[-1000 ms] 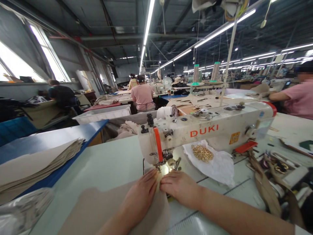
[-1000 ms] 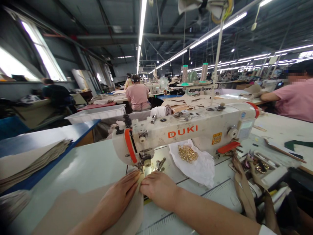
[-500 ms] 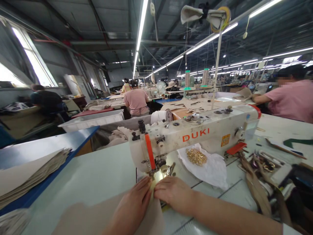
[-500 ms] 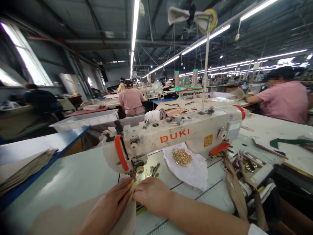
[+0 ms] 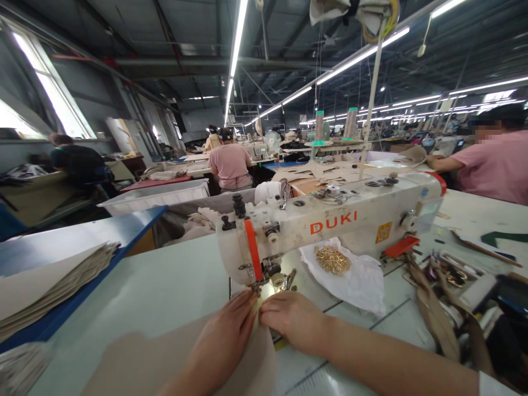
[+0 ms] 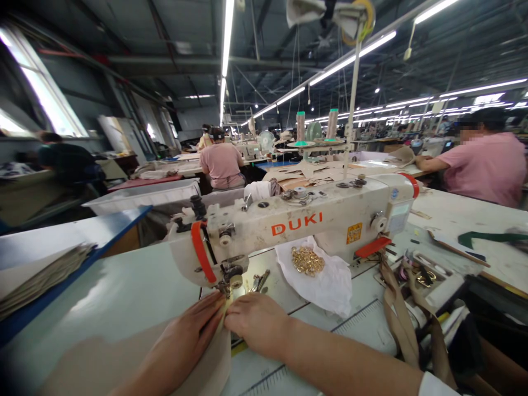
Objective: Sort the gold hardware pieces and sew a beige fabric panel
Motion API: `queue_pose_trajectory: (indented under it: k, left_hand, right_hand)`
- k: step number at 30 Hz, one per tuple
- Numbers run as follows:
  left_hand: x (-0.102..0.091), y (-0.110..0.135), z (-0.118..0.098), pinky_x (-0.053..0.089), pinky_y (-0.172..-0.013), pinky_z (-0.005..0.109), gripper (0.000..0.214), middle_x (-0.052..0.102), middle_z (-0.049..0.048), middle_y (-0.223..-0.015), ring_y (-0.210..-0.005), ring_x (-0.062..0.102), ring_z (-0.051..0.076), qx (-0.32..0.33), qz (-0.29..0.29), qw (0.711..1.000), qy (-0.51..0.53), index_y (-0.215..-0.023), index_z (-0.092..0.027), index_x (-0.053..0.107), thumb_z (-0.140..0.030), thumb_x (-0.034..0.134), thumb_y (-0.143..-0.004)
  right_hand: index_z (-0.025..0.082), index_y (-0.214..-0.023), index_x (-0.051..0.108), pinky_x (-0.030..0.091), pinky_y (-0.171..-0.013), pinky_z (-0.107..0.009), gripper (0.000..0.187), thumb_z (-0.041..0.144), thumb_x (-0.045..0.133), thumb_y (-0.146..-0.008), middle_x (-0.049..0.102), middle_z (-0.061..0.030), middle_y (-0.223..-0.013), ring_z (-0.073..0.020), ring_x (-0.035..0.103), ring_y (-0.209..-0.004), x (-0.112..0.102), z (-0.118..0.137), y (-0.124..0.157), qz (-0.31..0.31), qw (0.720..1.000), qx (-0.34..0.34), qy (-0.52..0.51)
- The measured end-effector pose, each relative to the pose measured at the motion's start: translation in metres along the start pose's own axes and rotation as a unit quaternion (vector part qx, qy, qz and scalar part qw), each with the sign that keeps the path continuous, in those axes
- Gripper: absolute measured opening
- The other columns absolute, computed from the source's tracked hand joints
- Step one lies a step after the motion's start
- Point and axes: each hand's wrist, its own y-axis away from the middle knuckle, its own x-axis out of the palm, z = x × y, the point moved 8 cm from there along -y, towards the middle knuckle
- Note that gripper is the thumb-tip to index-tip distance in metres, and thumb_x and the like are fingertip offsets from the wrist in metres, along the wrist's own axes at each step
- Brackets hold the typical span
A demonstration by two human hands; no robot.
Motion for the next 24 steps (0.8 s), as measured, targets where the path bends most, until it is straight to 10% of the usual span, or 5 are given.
queue_pose_trajectory:
  k: [16,24]
  left_hand:
    - [-0.003,-0.002,0.0,0.047,-0.099,0.037,0.031,0.065,0.0079,-0.121,-0.111,0.06,0.021,-0.029,-0.004,0.999,0.034,-0.112,-0.018,0.064,-0.023,0.044,-0.089]
    - [-0.015,0.043,-0.008,0.046,-0.1,0.036,0.035,0.061,0.0066,-0.126,-0.117,0.056,0.019,-0.053,0.011,0.998,0.038,-0.12,-0.019,0.058,-0.021,0.048,-0.087]
  right_hand:
    - [0.015,-0.09,0.061,0.043,-0.091,-0.025,0.011,0.018,0.051,-0.091,0.067,-0.0048,-0.094,-0.0151,0.058,-0.096,0.002,-0.001,0.0,0.006,1.0,0.008,-0.022]
    - [0.017,-0.093,0.063,0.046,-0.089,-0.026,0.012,0.02,0.051,-0.092,0.069,-0.0037,-0.095,-0.0145,0.06,-0.093,0.004,0.036,0.0,0.001,0.998,-0.062,-0.031]
